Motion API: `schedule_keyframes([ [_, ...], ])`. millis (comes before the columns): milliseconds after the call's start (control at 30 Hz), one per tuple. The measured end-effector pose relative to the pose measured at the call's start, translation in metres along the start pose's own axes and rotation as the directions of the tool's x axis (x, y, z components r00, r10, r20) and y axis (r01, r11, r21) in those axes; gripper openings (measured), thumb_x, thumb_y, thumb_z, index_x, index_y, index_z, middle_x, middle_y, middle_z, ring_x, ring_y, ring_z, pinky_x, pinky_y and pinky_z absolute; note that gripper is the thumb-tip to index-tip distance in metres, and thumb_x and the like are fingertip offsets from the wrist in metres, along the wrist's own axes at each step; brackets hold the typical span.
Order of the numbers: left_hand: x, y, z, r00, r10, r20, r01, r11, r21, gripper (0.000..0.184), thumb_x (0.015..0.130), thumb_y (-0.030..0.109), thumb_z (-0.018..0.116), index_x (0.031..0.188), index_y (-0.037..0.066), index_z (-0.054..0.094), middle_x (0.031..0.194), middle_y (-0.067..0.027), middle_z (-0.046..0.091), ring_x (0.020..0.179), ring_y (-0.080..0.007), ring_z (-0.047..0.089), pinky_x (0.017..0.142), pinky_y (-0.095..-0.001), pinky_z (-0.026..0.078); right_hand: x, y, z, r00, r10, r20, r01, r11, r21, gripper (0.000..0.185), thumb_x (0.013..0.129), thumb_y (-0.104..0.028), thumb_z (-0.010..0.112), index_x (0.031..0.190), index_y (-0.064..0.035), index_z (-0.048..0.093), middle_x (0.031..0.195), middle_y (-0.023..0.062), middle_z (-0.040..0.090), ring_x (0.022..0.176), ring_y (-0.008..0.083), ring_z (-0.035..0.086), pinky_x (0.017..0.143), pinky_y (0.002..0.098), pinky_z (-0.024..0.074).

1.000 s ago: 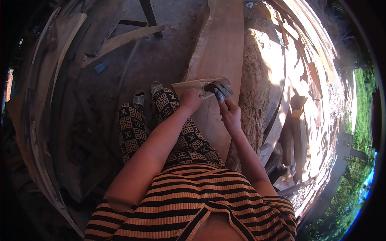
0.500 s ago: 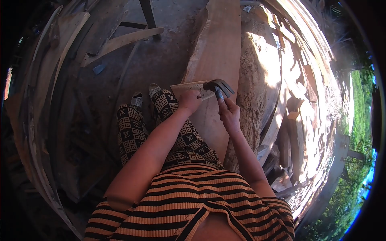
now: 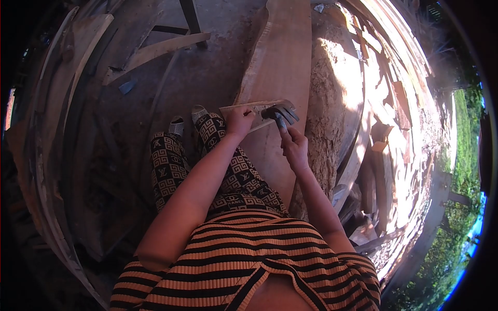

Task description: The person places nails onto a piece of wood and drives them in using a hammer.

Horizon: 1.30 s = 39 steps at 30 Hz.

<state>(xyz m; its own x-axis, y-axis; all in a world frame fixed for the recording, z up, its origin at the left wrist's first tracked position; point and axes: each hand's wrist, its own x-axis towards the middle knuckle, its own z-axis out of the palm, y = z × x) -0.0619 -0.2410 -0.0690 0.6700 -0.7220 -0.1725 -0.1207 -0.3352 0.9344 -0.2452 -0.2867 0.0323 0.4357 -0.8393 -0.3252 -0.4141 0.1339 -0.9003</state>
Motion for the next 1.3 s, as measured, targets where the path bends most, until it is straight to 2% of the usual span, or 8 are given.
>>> schedule_keyframes([
  [167,-0.007,0.010,-0.008,0.994,0.070,0.083,-0.087,0.971,0.222,0.017,0.079,0.019,0.062,0.079,0.003,0.067,0.074,-0.0172,0.065,0.072,-0.0342,0.065,0.067,-0.0403,0.050,0.000,0.000,-0.005,1.000,0.009,-0.019,-0.009,1.000,0.005,0.033,0.092,-0.032,0.060,0.081,-0.0010,0.061,0.057,0.0002,0.049,0.045,0.0071,0.045,0.042,0.0255,0.0363],
  [300,-0.012,0.011,-0.009,0.998,0.026,0.058,-0.034,0.990,0.135,0.017,0.080,0.019,0.061,0.080,0.003,0.068,0.074,-0.0174,0.065,0.072,-0.0337,0.065,0.067,-0.0403,0.050,-0.001,0.006,-0.008,1.000,0.012,-0.005,-0.012,1.000,0.007,0.029,0.094,-0.029,0.058,0.093,-0.0006,0.063,0.058,-0.0011,0.050,0.045,0.0049,0.043,0.041,0.0209,0.0338],
  [400,-0.015,0.014,-0.012,0.997,0.048,0.065,-0.052,0.997,0.062,0.017,0.079,0.019,0.060,0.081,0.004,0.068,0.076,-0.0175,0.066,0.074,-0.0343,0.065,0.068,-0.0412,0.051,-0.004,0.005,-0.008,0.999,0.043,0.006,-0.043,0.999,0.029,0.028,0.094,-0.029,0.058,0.091,-0.0009,0.063,0.058,-0.0009,0.050,0.045,0.0050,0.043,0.041,0.0211,0.0339],
  [467,-0.018,0.014,-0.011,0.963,0.182,0.201,-0.231,0.937,0.261,0.018,0.079,0.020,0.058,0.081,0.005,0.069,0.079,-0.0175,0.066,0.075,-0.0354,0.064,0.070,-0.0428,0.051,-0.002,0.006,-0.008,0.999,0.034,0.006,-0.035,0.999,0.027,0.030,0.093,-0.030,0.059,0.085,-0.0011,0.061,0.058,-0.0007,0.050,0.045,0.0058,0.044,0.041,0.0231,0.0352],
  [667,-0.019,0.014,-0.004,0.955,0.191,0.227,-0.282,0.816,0.504,0.019,0.080,0.020,0.056,0.083,0.006,0.068,0.086,-0.0150,0.067,0.083,-0.0356,0.063,0.077,-0.0444,0.050,-0.002,0.009,-0.009,1.000,0.030,0.001,-0.030,0.999,0.035,0.034,0.092,-0.034,0.061,0.082,-0.0012,0.061,0.057,-0.0007,0.050,0.045,0.0067,0.045,0.042,0.0251,0.0370],
  [1133,-0.024,0.027,-0.003,0.954,0.146,0.262,-0.275,0.774,0.571,0.017,0.083,0.019,0.057,0.083,0.006,0.068,0.089,-0.0165,0.066,0.088,-0.0339,0.064,0.081,-0.0447,0.051,0.001,0.014,0.000,0.999,0.032,0.003,-0.032,0.999,-0.006,0.034,0.090,-0.035,0.062,0.087,-0.0011,0.064,0.057,0.0005,0.053,0.045,0.0075,0.048,0.043,0.0260,0.0382],
  [1233,-0.025,0.028,-0.002,0.955,0.175,0.241,-0.284,0.777,0.562,0.016,0.082,0.018,0.057,0.083,0.006,0.068,0.089,-0.0155,0.066,0.086,-0.0342,0.064,0.079,-0.0449,0.051,0.004,0.011,0.003,0.998,0.053,0.026,-0.051,0.995,-0.091,0.035,0.089,-0.037,0.062,0.088,-0.0017,0.064,0.058,0.0037,0.055,0.048,0.0108,0.052,0.048,0.0299,0.0408],
  [1300,-0.026,0.032,-0.002,0.958,0.188,0.217,-0.279,0.784,0.554,0.016,0.081,0.018,0.057,0.081,0.005,0.067,0.087,-0.0150,0.066,0.084,-0.0346,0.064,0.077,-0.0455,0.051,0.007,0.012,0.007,1.000,-0.020,0.003,0.020,0.976,-0.217,0.036,0.088,-0.039,0.061,0.088,-0.0030,0.064,0.060,0.0092,0.057,0.054,0.0189,0.057,0.053,0.0352,0.0429],
])
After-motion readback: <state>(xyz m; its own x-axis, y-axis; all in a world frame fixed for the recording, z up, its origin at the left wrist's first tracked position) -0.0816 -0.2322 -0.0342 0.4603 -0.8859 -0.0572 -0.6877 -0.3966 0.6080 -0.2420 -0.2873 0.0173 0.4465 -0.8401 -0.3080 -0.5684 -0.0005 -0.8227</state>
